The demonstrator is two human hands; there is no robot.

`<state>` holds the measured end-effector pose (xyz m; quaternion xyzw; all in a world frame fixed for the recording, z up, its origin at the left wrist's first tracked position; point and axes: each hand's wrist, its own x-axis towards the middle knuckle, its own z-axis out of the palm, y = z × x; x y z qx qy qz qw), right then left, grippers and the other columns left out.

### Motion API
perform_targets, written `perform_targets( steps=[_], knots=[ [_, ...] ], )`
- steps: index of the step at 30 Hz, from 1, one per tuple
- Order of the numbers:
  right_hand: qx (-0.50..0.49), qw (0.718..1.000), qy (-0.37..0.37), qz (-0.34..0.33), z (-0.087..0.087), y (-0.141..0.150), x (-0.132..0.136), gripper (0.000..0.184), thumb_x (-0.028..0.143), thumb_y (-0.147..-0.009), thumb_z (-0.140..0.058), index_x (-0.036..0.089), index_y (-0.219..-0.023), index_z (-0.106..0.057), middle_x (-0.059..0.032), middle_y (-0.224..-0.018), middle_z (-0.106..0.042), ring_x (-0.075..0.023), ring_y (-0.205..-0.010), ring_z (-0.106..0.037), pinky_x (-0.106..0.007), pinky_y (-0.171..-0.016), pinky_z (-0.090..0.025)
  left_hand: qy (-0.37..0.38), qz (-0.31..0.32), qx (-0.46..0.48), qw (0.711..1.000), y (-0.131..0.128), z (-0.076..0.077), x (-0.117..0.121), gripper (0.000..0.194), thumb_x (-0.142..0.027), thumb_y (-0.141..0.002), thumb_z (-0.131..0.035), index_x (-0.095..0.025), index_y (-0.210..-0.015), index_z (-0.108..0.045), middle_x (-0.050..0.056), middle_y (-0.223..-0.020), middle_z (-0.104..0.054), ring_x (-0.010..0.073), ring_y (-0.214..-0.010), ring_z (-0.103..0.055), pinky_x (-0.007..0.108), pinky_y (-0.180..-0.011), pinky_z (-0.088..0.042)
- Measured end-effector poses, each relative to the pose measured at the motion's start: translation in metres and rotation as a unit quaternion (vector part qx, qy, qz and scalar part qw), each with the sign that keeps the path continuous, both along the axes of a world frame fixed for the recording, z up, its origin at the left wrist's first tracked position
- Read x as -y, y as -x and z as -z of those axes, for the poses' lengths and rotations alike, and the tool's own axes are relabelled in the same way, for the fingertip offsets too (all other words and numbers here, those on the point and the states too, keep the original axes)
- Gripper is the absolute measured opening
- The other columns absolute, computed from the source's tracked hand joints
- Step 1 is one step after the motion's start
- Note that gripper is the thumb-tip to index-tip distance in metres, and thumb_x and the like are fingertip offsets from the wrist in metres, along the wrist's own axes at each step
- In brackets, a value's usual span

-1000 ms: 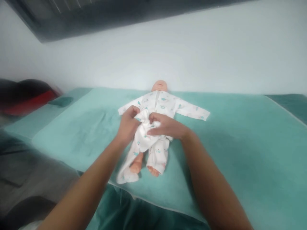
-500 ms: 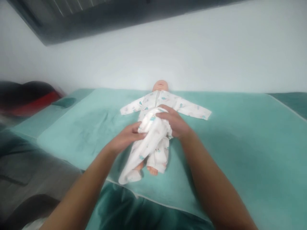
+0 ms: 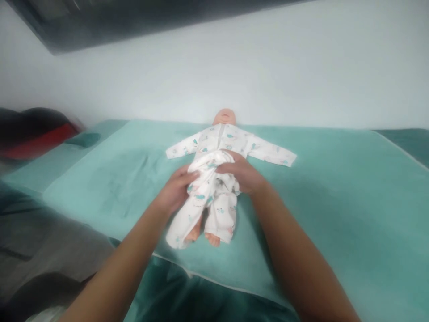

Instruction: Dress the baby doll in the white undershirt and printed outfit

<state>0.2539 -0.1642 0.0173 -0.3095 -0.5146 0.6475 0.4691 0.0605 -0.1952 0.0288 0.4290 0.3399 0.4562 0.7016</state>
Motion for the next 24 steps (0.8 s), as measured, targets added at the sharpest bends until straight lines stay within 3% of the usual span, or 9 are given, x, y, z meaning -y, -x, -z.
perform_targets(
  steps=[4,8,11,14,16,18,21,24],
  knots=[
    [-0.050,0.998,0.020,-0.008,0.001,0.004,-0.004,0.028,0.020,-0.065,-0.070,0.017,-0.092,-0.071,-0.0056,-0.089,-0.074,-0.0253,-0.081,-0.069,-0.033,-0.068,-0.053,-0.005,0.053,-0.001,0.999,0.006,0.002,0.001,0.042,-0.031,-0.064,-0.085,-0.016,-0.100,-0.070,0.004,-0.084,-0.071,0.0173,-0.071,-0.063,0.029,-0.069,-0.045],
    [-0.041,0.999,0.020,-0.017,0.000,0.002,-0.003,0.030,0.028,-0.073,-0.073,0.019,-0.101,-0.072,-0.0054,-0.094,-0.075,-0.0232,-0.084,-0.070,-0.031,-0.070,-0.052,-0.016,0.034,0.019,0.999,0.004,-0.001,0.001,0.042,-0.031,-0.066,-0.084,-0.017,-0.104,-0.069,0.006,-0.092,-0.072,0.0215,-0.084,-0.066,0.032,-0.078,-0.047],
    [0.041,0.997,-0.001,-0.066,-0.003,-0.003,0.001,0.039,0.037,-0.074,-0.077,0.020,-0.109,-0.071,-0.0050,-0.097,-0.075,-0.0228,-0.085,-0.070,-0.033,-0.075,-0.053,-0.016,-0.019,0.021,0.999,0.000,0.000,0.001,0.035,-0.033,-0.071,-0.081,-0.018,-0.099,-0.068,0.005,-0.088,-0.071,0.0200,-0.082,-0.065,0.031,-0.077,-0.047],
    [0.172,0.969,-0.042,-0.171,-0.008,-0.010,0.005,0.051,0.031,-0.066,-0.085,0.021,-0.114,-0.071,-0.0039,-0.102,-0.075,-0.0258,-0.096,-0.069,-0.035,-0.081,-0.053,-0.014,-0.062,0.009,0.998,-0.005,0.001,0.003,0.029,-0.036,-0.074,-0.079,-0.017,-0.091,-0.066,0.003,-0.081,-0.068,0.0161,-0.074,-0.061,0.029,-0.073,-0.046],
    [0.220,0.955,-0.060,-0.192,-0.009,-0.010,0.007,0.053,0.027,-0.064,-0.086,0.023,-0.115,-0.071,-0.0032,-0.108,-0.074,-0.0268,-0.102,-0.067,-0.036,-0.085,-0.053,-0.009,-0.075,0.000,0.997,-0.008,0.001,0.004,0.032,-0.040,-0.074,-0.079,-0.017,-0.090,-0.065,0.002,-0.081,-0.068,0.0156,-0.073,-0.061,0.028,-0.071,-0.046],
    [0.187,0.969,-0.056,-0.152,-0.008,-0.008,0.008,0.051,0.028,-0.066,-0.085,0.024,-0.115,-0.070,-0.0036,-0.111,-0.074,-0.0261,-0.101,-0.068,-0.036,-0.084,-0.054,0.001,-0.078,-0.024,0.997,-0.010,-0.001,0.006,0.035,-0.044,-0.074,-0.078,-0.017,-0.093,-0.065,0.003,-0.082,-0.068,0.0164,-0.073,-0.061,0.029,-0.069,-0.046],
    [0.056,0.996,-0.019,-0.062,-0.003,0.000,0.005,0.045,0.030,-0.069,-0.082,0.022,-0.112,-0.069,-0.0054,-0.103,-0.074,-0.0240,-0.089,-0.070,-0.035,-0.077,-0.056,-0.008,-0.065,-0.084,0.994,-0.008,-0.006,0.009,0.039,-0.048,-0.075,-0.076,-0.016,-0.094,-0.067,0.003,-0.082,-0.068,0.0155,-0.072,-0.060,0.027,-0.066,-0.044],
    [-0.017,1.000,0.009,-0.024,0.000,0.007,0.003,0.038,0.030,-0.069,-0.082,0.018,-0.103,-0.069,-0.0055,-0.093,-0.074,-0.0227,-0.080,-0.070,-0.034,-0.071,-0.056,-0.028,-0.003,-0.103,0.994,-0.004,-0.009,0.013,0.041,-0.045,-0.070,-0.081,-0.014,-0.095,-0.070,0.004,-0.084,-0.070,0.0154,-0.072,-0.061,0.027,-0.067,-0.045]
  ],
)
